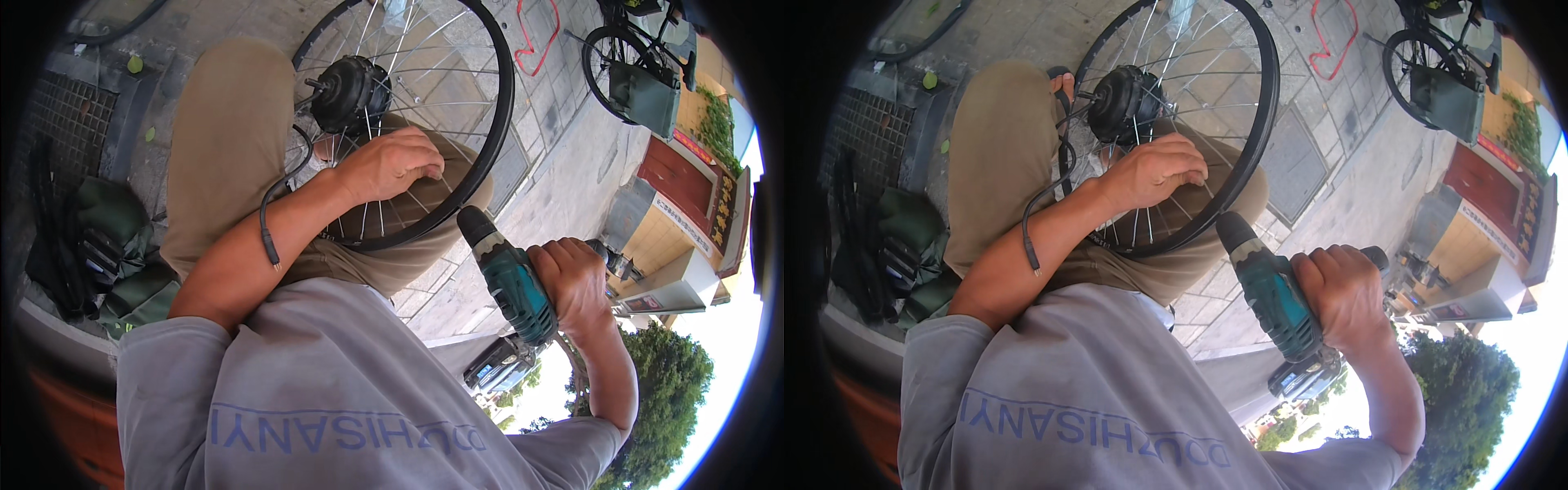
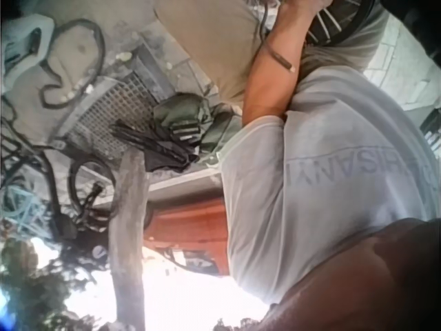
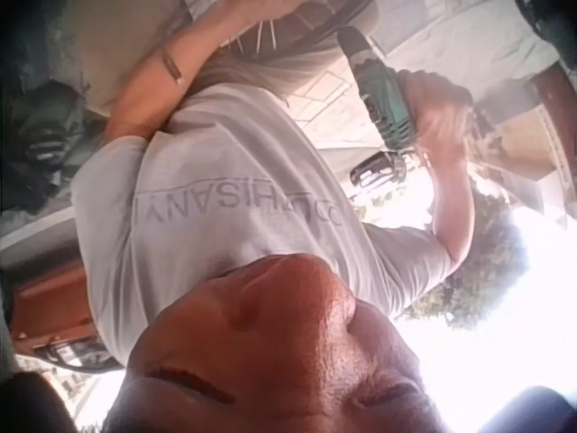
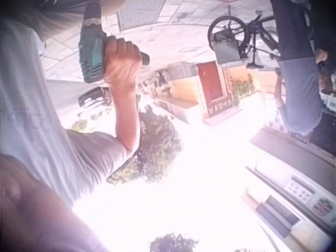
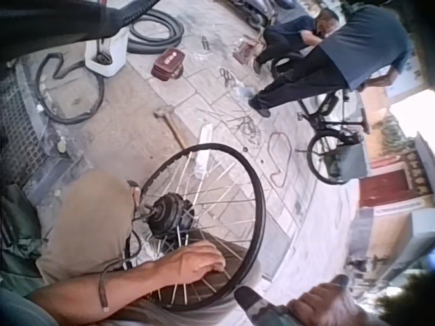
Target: The person uses a cordless drill to tighten the spokes of a bicycle wheel. They rotate the wheel and systematically tighten each spoke nipple while seated on the ground.
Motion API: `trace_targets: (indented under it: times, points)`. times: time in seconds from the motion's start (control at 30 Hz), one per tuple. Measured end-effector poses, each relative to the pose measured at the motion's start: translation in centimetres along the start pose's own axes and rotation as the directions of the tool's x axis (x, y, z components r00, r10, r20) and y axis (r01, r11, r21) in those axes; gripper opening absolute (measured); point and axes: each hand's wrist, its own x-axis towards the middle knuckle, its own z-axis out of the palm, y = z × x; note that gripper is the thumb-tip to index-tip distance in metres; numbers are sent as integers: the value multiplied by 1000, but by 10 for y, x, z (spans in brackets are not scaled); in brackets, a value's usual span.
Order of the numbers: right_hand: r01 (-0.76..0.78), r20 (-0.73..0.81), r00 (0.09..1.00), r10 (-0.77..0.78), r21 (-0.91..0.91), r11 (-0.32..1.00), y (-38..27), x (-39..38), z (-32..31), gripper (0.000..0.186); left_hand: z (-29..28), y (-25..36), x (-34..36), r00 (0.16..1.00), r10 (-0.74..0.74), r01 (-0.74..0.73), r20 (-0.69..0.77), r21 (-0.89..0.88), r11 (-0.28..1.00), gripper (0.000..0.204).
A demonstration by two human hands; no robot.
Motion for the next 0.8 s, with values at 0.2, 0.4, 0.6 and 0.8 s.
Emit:
trace_targets:
  times: [0.2,0.4,0.6,0.8]
  points:
    - [65,6,998,-65,-27,998,10,2,-3,25,-3,-1,-1,999,21,-21,25,1,1000,20]
    - [67,-51,996,-68,-20,998,7,-4,-7,33,-18,8,9,999,43,-43,27,28,999,16]
    - [68,-160,985,-68,-10,998,-6,-11,1,35,-38,36,37,990,9,18,-140,191,981,17]
    - [5,-179,984,-5,-4,1000,-21,-20,5,32,-62,40,82,925,-257,175,281,287,942,35]
